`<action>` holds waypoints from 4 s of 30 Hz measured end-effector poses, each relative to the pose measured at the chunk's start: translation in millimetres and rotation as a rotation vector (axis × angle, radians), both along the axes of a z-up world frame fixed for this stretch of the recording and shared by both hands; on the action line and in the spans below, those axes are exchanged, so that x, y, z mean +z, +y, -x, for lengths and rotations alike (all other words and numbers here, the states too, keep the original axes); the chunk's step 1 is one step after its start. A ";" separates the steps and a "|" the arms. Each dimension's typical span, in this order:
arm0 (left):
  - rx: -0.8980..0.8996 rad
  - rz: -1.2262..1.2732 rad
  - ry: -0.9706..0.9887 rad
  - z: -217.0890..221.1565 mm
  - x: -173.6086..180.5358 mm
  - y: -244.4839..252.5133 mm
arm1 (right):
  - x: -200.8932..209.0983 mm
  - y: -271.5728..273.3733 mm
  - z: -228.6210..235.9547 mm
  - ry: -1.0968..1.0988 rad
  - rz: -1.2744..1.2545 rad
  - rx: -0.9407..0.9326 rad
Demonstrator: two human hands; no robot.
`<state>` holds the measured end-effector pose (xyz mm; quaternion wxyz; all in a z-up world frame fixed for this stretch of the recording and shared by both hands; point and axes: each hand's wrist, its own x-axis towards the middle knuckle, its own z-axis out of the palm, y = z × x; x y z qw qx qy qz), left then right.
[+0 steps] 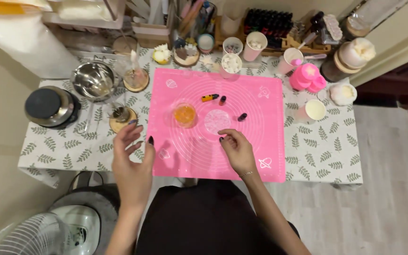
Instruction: Preparing a wax star decoration for a candle, including melting wax and applying details.
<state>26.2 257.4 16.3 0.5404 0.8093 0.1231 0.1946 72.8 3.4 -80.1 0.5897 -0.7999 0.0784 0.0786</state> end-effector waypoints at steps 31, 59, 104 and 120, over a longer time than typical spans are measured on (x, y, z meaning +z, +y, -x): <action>-0.033 -0.004 0.085 -54.1 -0.2 84.2 | -33.0 85.5 -110.3 -0.109 0.533 0.320; -0.260 -0.012 0.032 -102.9 -4.7 154.2 | -35.1 107.5 -100.5 -0.404 0.788 0.162; 0.019 0.079 0.061 -72.4 -30.8 158.0 | -55.1 81.8 -99.3 -0.220 0.579 0.127; -0.252 0.036 0.304 -91.2 -37.7 129.3 | -26.3 88.1 -69.8 0.115 0.069 -0.152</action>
